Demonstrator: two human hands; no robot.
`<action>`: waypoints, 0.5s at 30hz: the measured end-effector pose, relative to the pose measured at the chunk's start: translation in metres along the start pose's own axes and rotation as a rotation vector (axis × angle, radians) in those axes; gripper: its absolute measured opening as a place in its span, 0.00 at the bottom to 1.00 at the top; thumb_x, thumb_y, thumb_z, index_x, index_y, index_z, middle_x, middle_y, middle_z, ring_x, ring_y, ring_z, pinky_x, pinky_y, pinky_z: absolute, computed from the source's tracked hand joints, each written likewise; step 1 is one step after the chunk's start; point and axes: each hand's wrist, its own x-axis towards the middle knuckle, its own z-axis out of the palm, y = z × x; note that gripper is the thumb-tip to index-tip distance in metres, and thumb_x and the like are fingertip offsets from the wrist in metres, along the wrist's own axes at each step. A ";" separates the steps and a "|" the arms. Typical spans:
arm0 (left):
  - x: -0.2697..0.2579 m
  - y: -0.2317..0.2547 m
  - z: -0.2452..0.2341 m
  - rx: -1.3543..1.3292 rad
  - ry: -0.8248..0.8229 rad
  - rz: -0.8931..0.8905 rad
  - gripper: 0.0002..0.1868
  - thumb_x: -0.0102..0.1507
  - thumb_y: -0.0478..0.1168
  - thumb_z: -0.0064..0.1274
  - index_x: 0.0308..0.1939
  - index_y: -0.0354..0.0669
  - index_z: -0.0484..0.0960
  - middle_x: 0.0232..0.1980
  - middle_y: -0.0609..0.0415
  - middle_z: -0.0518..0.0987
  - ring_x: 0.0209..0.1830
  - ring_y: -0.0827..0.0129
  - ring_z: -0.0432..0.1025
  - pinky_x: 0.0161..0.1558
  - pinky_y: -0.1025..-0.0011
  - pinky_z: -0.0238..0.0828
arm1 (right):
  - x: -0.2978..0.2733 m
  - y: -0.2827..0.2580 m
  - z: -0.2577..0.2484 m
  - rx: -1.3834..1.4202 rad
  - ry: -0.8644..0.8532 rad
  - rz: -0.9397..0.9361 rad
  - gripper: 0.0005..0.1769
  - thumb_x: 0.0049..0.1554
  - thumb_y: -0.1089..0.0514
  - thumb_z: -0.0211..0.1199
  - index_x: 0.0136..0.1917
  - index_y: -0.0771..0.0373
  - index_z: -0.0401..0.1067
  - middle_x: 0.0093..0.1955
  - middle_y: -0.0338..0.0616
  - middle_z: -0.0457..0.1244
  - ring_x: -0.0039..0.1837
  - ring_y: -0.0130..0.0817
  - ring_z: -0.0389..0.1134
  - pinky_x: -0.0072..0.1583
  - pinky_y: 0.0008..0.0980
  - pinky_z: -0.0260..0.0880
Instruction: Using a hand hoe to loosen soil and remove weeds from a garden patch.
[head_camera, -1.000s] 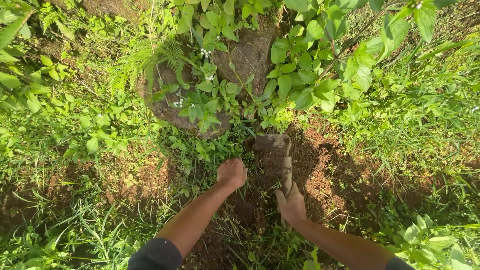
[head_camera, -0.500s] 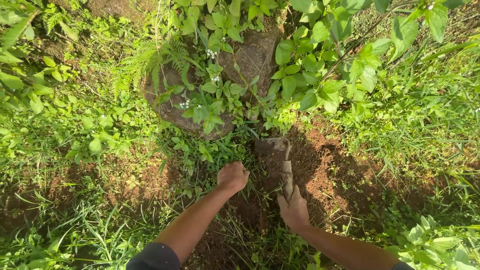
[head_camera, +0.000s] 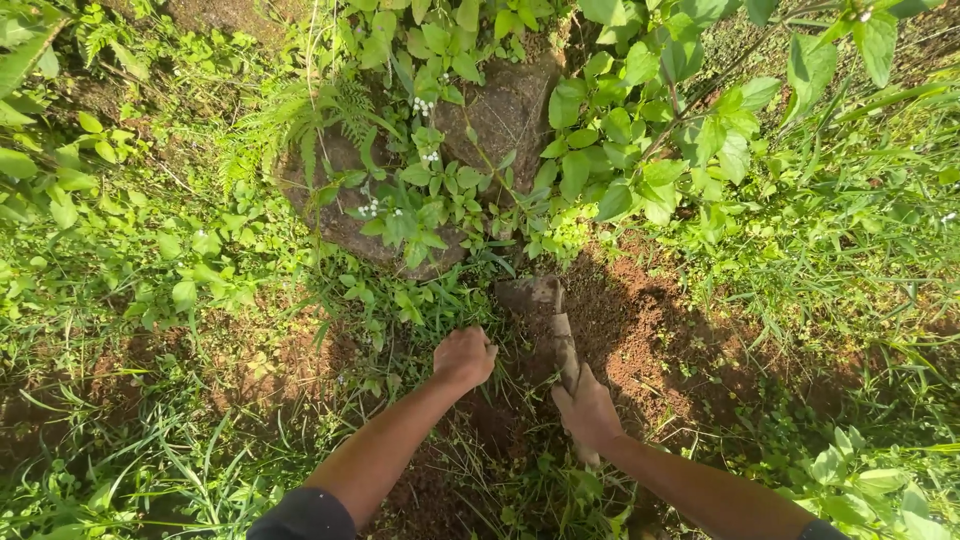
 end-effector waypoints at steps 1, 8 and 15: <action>0.000 -0.001 0.000 -0.007 0.004 -0.007 0.17 0.74 0.54 0.49 0.55 0.47 0.79 0.45 0.56 0.82 0.41 0.67 0.79 0.43 0.65 0.82 | -0.002 -0.003 -0.004 -0.007 -0.005 0.009 0.11 0.63 0.54 0.55 0.55 0.61 0.63 0.32 0.42 0.63 0.26 0.29 0.62 0.25 0.28 0.68; -0.008 0.004 -0.007 -0.037 -0.006 -0.022 0.17 0.74 0.53 0.50 0.56 0.46 0.79 0.50 0.53 0.82 0.47 0.62 0.80 0.48 0.61 0.81 | -0.011 -0.012 0.002 0.107 -0.006 0.029 0.09 0.60 0.56 0.56 0.44 0.58 0.58 0.31 0.40 0.57 0.28 0.31 0.56 0.29 0.35 0.64; -0.019 -0.015 0.013 0.155 0.015 0.116 0.10 0.74 0.44 0.50 0.51 0.41 0.79 0.45 0.51 0.79 0.42 0.63 0.78 0.46 0.63 0.85 | -0.019 0.021 -0.017 -0.180 -0.065 0.045 0.14 0.63 0.51 0.56 0.56 0.62 0.65 0.32 0.40 0.63 0.27 0.28 0.59 0.25 0.25 0.62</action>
